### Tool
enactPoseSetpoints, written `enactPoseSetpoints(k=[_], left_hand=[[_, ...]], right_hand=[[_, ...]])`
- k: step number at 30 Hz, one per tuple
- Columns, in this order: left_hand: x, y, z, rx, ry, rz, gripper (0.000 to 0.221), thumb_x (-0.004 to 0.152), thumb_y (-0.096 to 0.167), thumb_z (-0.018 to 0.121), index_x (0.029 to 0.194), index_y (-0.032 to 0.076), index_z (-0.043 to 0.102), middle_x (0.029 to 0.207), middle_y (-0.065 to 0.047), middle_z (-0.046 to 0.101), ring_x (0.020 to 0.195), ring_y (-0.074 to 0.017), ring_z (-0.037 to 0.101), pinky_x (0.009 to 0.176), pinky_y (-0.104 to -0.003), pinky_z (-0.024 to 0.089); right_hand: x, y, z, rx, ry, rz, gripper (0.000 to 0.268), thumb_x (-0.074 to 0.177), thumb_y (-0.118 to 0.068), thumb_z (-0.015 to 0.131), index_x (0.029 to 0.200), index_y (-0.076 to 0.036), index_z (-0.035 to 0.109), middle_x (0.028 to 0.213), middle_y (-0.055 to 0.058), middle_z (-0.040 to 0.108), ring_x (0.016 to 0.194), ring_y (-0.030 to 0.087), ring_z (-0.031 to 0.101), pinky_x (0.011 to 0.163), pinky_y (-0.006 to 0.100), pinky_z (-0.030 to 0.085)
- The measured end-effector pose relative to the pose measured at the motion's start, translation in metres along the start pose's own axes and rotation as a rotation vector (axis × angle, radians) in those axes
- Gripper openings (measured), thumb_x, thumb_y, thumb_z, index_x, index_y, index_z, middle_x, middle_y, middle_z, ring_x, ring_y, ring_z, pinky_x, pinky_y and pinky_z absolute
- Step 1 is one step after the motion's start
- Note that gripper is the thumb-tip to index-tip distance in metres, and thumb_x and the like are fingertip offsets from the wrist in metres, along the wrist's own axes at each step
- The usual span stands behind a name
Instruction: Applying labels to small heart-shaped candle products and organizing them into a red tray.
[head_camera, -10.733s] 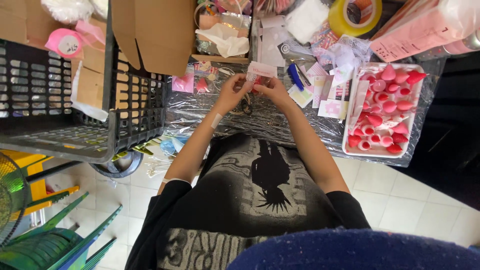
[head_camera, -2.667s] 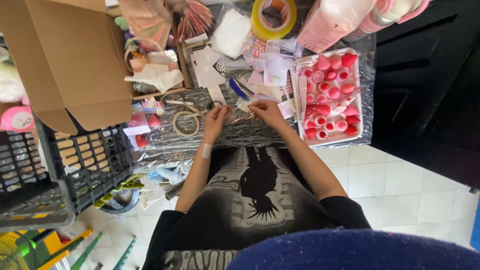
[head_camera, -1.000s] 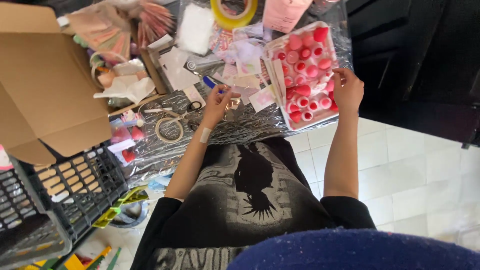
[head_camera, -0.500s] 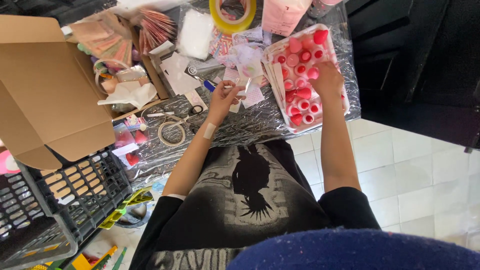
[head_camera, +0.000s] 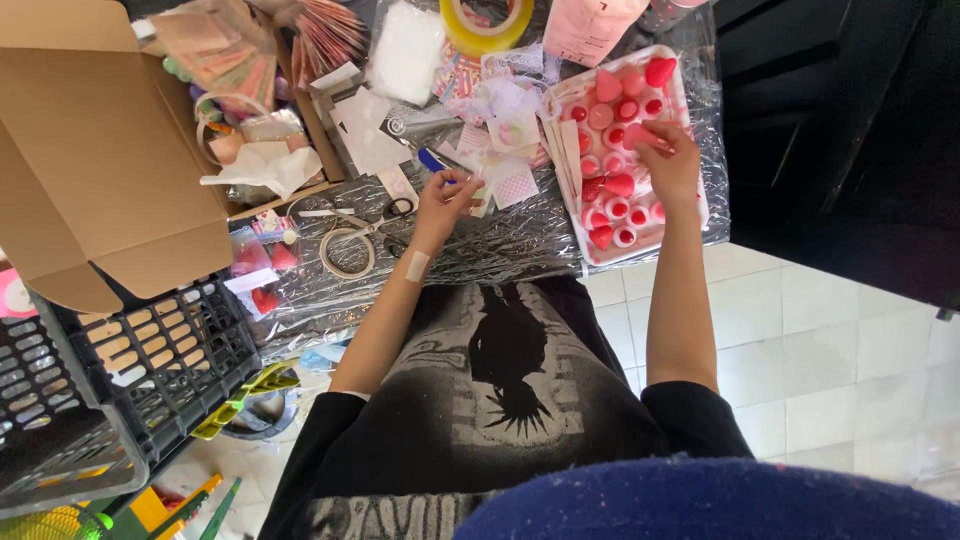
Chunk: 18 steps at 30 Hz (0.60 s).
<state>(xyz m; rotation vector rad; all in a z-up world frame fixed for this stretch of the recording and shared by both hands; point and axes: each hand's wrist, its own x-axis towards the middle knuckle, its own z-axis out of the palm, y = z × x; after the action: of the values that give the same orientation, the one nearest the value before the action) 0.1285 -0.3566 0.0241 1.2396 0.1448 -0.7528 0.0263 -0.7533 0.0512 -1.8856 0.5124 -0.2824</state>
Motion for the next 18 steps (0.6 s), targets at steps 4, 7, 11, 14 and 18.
enactPoseSetpoints(k=[4,7,11,14,18], left_hand=[[-0.004,0.013,0.003,-0.034,-0.004,0.005,0.028,0.096,0.018,0.075,0.113,0.007,0.055,0.113,-0.013,0.077,0.087,-0.0195,0.077,0.065,-0.022,0.052],[-0.009,0.022,0.002,0.005,-0.008,0.0,0.027,0.098,0.018,0.072,0.115,0.007,0.053,0.115,-0.013,0.078,0.09,-0.0196,0.077,0.068,-0.022,0.053],[-0.023,0.031,-0.004,0.023,-0.092,0.15,0.031,0.095,0.007,0.075,0.116,0.004,0.053,0.114,-0.015,0.077,0.096,-0.0203,0.077,0.08,-0.028,0.061],[-0.034,0.033,-0.014,0.056,-0.066,0.18,0.034,0.092,0.004,0.076,0.117,0.003,0.052,0.114,-0.016,0.077,0.098,-0.0191,0.077,0.086,-0.029,0.063],[-0.053,0.047,-0.023,0.138,0.007,0.175,0.035,0.091,0.003,0.078,0.116,0.003,0.054,0.112,-0.016,0.077,0.094,-0.018,0.076,0.082,-0.028,0.061]], right_hand=[[-0.005,-0.065,0.029,0.356,-0.073,0.261,0.039,0.092,0.002,0.073,0.131,-0.003,0.065,0.124,0.006,0.068,0.107,0.013,0.071,0.087,0.028,0.063],[-0.007,-0.083,0.062,0.573,-0.229,0.267,0.047,0.089,0.003,0.074,0.134,-0.004,0.063,0.125,0.008,0.068,0.098,0.014,0.069,0.082,0.025,0.058],[-0.011,-0.109,0.114,0.514,-0.475,0.301,0.04,0.093,0.003,0.074,0.131,-0.002,0.065,0.121,0.009,0.069,0.103,0.013,0.068,0.089,0.027,0.058],[-0.012,-0.118,0.149,0.455,-0.602,0.182,0.038,0.091,0.003,0.074,0.127,-0.003,0.066,0.124,0.007,0.069,0.106,0.013,0.068,0.092,0.028,0.058],[-0.012,-0.124,0.178,0.385,-0.697,0.057,0.036,0.091,-0.003,0.078,0.124,-0.003,0.065,0.121,0.004,0.07,0.109,0.013,0.068,0.095,0.028,0.058]])
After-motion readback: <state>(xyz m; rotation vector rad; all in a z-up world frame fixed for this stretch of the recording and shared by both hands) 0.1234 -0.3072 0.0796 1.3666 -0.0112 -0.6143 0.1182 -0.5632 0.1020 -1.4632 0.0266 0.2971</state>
